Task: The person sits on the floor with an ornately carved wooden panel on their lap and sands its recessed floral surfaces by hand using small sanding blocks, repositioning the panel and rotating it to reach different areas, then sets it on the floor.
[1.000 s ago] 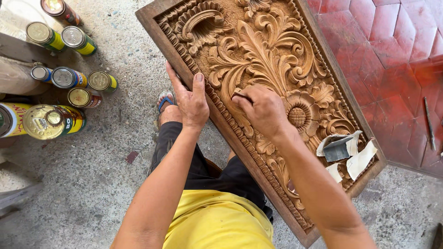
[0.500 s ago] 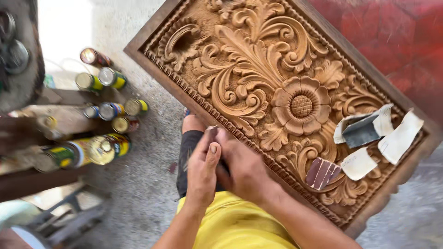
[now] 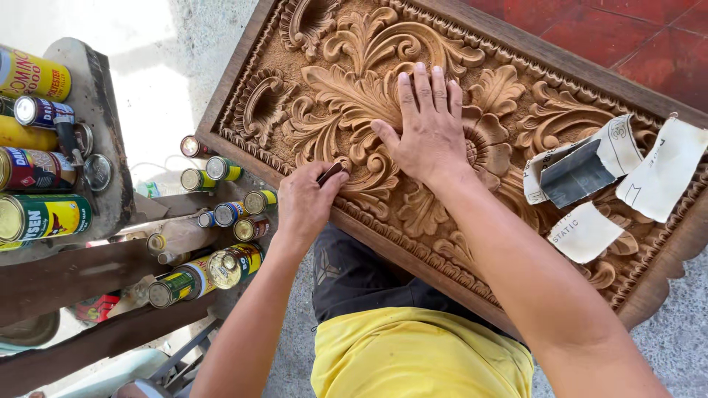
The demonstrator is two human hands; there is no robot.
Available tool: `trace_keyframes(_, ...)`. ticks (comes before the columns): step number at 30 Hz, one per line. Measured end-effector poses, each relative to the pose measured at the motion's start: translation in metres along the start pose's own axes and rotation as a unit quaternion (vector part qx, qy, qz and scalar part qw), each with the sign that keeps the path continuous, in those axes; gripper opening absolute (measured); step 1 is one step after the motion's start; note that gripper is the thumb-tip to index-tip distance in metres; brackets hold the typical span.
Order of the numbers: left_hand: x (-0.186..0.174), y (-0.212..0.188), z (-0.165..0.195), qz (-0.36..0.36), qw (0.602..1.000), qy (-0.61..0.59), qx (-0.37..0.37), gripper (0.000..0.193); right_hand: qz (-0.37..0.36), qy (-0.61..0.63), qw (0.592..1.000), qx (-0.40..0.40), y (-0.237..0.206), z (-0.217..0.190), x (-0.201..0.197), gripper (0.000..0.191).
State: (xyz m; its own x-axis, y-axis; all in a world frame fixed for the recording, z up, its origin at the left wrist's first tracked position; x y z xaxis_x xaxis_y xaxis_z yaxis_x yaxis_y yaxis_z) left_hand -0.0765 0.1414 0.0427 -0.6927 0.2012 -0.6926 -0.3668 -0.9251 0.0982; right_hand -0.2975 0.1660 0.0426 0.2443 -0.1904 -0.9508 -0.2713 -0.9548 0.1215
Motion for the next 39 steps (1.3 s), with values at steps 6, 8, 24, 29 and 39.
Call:
trace_keyframes(6, -0.007, 0.008, 0.012, -0.031, 0.996, 0.083, 0.017, 0.023, -0.024, 0.000, 1.000, 0.007, -0.004, -0.002, -0.008, 0.087)
trace_keyframes(8, -0.009, 0.006, 0.012, -0.053, 0.995, 0.070, -0.048, 0.023, -0.028, 0.003, 1.000, 0.012, -0.003, -0.001, -0.009, 0.087)
trace_keyframes(24, 0.014, -0.007, 0.006, 0.058, 0.998, 0.004, 0.013, 0.022, -0.012, 0.003, 1.000, 0.003, -0.002, 0.003, -0.012, 0.086)
trace_keyframes(29, 0.018, -0.009, 0.011, 0.043, 0.996, -0.009, -0.082, 0.024, -0.026, 0.002, 1.000, 0.015, -0.003, 0.005, -0.015, 0.086)
trace_keyframes(39, 0.024, -0.003, 0.015, 0.069, 0.995, 0.075, 0.010, 0.024, -0.030, 0.007, 1.000, 0.001, -0.004, 0.004, -0.024, 0.083)
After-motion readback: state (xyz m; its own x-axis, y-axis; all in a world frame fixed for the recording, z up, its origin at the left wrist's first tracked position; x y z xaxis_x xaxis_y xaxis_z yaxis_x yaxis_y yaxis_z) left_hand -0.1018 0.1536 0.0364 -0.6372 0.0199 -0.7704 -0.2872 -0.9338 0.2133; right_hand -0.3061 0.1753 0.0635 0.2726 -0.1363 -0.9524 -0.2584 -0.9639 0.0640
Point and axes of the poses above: each hand's wrist, its own y-axis towards the middle knuckle, its own x-axis out of the palm, z = x × y, the point moved 2 cm from there along y, towards the middle knuckle, and after that the axes turned 5 degrees about z, right-handed, at the moved point
